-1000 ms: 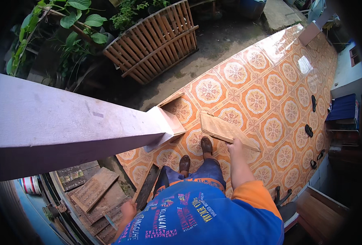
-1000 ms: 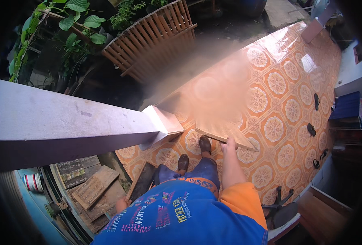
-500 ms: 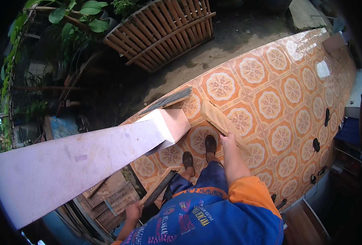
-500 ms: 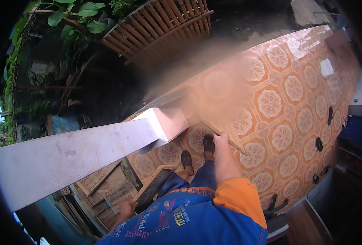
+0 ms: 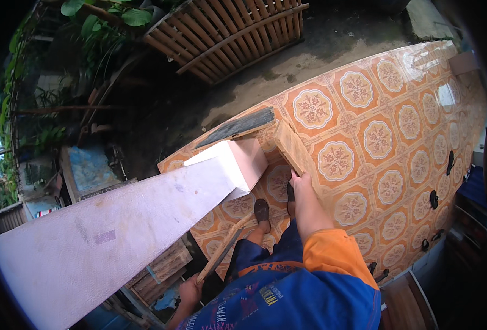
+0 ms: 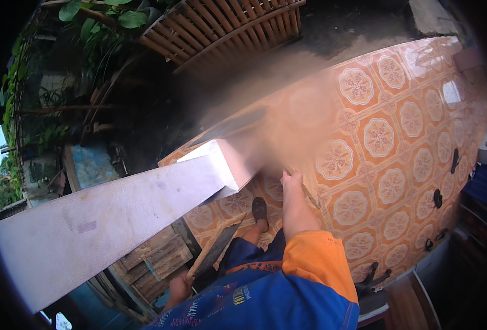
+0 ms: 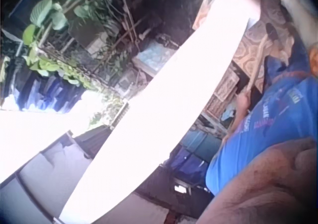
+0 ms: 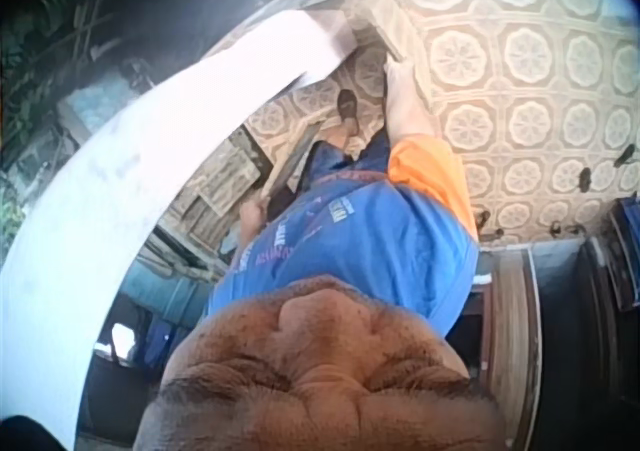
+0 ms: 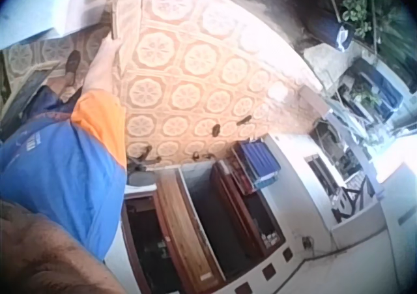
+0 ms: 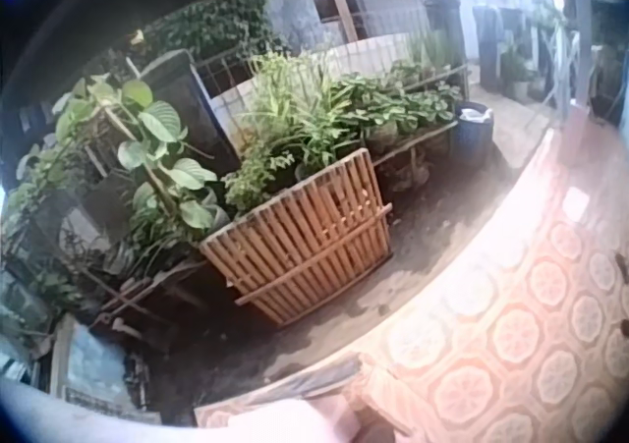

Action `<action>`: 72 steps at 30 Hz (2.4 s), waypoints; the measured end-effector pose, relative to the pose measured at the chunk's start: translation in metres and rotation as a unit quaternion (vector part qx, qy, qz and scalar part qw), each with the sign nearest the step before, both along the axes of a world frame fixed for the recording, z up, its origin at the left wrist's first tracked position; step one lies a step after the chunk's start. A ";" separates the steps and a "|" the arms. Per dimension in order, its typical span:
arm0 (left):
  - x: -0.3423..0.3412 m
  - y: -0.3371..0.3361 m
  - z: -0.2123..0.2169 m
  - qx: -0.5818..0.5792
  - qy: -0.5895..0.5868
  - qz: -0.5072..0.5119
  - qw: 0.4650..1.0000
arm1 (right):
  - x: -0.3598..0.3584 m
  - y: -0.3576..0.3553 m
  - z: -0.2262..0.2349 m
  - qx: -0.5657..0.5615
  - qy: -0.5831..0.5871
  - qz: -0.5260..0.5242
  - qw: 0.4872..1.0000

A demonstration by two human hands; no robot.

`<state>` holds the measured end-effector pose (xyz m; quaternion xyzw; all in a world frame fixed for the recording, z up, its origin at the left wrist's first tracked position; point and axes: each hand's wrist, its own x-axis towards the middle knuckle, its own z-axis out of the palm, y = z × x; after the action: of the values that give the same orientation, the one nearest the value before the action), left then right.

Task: The person moves through a cluttered room, picks up wooden planks and places them on a stack, then walks to a table and sorts through various items including plastic bags and small objects.

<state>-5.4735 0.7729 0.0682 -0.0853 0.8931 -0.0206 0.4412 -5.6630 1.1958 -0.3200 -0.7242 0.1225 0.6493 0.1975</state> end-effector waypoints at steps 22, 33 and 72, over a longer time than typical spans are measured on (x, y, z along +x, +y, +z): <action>-0.007 -0.052 -0.020 -0.029 -0.060 -0.022 0.998 | 0.018 -0.165 -0.227 0.264 -0.026 0.526 0.808; 0.029 -0.028 -0.019 0.007 -0.016 0.053 0.998 | -0.039 -0.118 -0.052 -0.155 0.047 0.076 0.984; 0.018 0.024 -0.037 0.016 -0.034 0.034 0.999 | -0.141 0.056 -0.063 0.031 0.109 0.192 0.975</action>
<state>-5.4551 0.7970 0.0311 -0.1079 0.8743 0.0061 0.4731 -5.8035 1.2522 -0.3826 -0.6527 -0.0185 0.7535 0.0771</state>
